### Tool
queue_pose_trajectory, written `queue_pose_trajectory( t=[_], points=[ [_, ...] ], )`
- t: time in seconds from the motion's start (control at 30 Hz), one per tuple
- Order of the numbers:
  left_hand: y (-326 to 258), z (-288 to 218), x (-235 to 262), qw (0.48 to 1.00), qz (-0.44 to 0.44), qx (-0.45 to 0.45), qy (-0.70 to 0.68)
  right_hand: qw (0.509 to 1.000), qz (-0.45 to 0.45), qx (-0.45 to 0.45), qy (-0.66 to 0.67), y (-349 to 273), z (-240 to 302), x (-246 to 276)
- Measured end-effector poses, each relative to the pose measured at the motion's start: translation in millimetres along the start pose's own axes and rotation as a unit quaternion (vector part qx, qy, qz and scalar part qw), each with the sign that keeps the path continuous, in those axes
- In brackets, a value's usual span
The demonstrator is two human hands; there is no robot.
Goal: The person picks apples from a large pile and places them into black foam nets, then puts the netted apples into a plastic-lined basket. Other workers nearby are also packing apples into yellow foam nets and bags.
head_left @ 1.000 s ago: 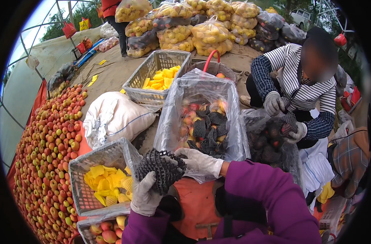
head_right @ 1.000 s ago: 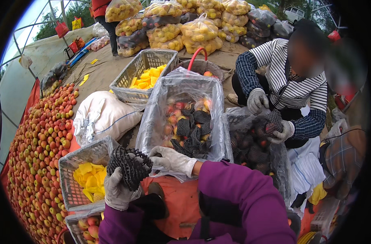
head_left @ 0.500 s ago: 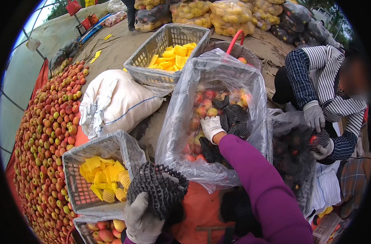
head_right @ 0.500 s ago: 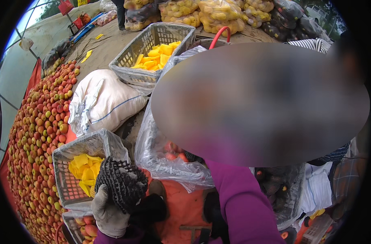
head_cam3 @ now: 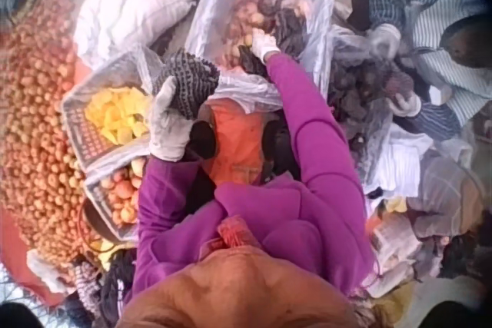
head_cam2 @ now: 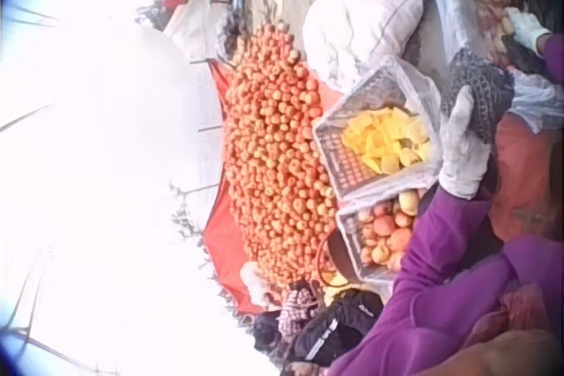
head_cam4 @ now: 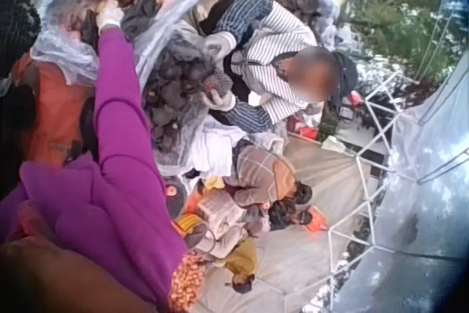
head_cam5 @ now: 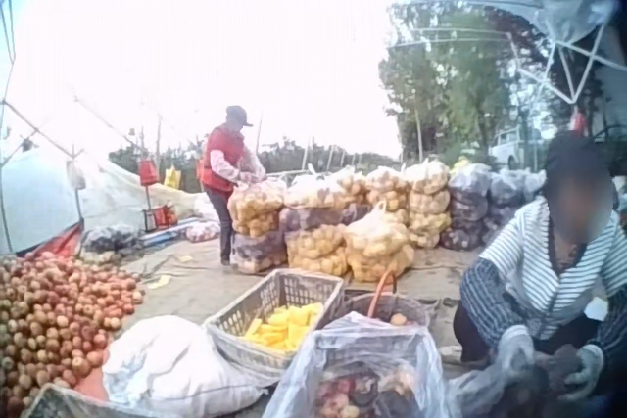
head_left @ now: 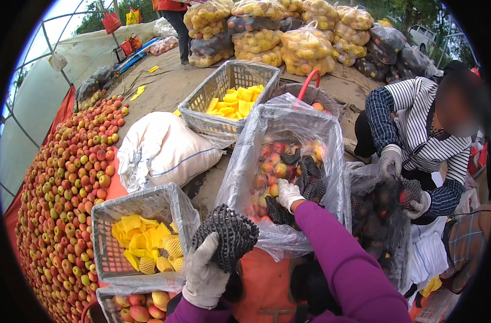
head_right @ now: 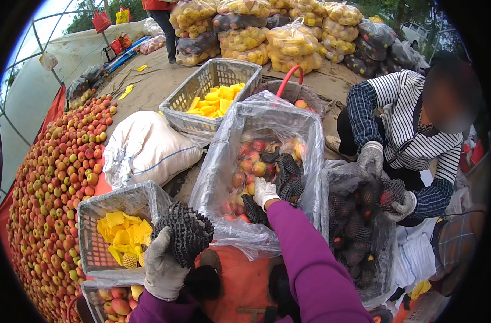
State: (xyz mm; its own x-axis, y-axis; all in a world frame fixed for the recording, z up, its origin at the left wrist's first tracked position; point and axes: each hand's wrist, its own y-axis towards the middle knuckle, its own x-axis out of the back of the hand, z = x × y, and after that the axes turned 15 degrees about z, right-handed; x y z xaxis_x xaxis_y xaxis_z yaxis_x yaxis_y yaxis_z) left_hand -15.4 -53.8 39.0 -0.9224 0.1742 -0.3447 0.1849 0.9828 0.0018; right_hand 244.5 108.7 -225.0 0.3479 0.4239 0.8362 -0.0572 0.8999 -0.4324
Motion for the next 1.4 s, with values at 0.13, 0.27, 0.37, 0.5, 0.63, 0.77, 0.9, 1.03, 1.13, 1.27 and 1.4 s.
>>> queue_pose_trajectory(
  t=[0.13, 0.27, 0.37, 0.5, 0.63, 0.77, 0.9, 1.03, 1.13, 1.27, 1.4],
  points=[
    [0, -17, -10, 0.993, 0.056, -0.038, 0.097, 0.999, 0.004, 0.004, -0.054, 1, -1, 0],
    [5, 0, -4, 1.0, 0.019, -0.008, -0.021, 0.997, 0.003, 0.014, -0.075, -3, 3, 2],
    [14, 14, 22, 0.917, 0.156, -0.136, 0.341, 1.0, 0.003, 0.0, 0.03, -18, 11, 18],
    [17, 3, 2, 0.994, 0.05, 0.018, -0.093, 0.926, 0.012, 0.099, 0.364, -35, 39, 79],
    [26, 5, 6, 0.987, 0.005, -0.03, -0.155, 0.796, 0.149, 0.287, 0.511, -124, 97, 137],
    [17, 6, -6, 0.977, 0.034, 0.009, -0.208, 0.801, 0.118, 0.435, 0.394, -208, 147, 145],
    [-1, -14, -14, 0.976, 0.101, 0.028, -0.192, 0.891, -0.07, 0.405, 0.192, -240, 159, 137],
    [-9, -14, -16, 0.971, 0.126, 0.034, -0.201, 0.869, -0.199, 0.412, 0.188, -252, 154, 128],
    [-13, -18, -7, 0.941, 0.173, 0.097, -0.273, 0.698, -0.032, 0.281, 0.658, -252, 144, 127],
    [-15, -10, 1, 0.912, 0.223, 0.13, -0.318, 0.741, 0.105, 0.488, 0.449, -246, 135, 110],
    [-21, -19, 5, 0.894, 0.267, 0.116, -0.34, 0.394, 0.417, 0.343, 0.744, -248, 139, 93]
  ],
)
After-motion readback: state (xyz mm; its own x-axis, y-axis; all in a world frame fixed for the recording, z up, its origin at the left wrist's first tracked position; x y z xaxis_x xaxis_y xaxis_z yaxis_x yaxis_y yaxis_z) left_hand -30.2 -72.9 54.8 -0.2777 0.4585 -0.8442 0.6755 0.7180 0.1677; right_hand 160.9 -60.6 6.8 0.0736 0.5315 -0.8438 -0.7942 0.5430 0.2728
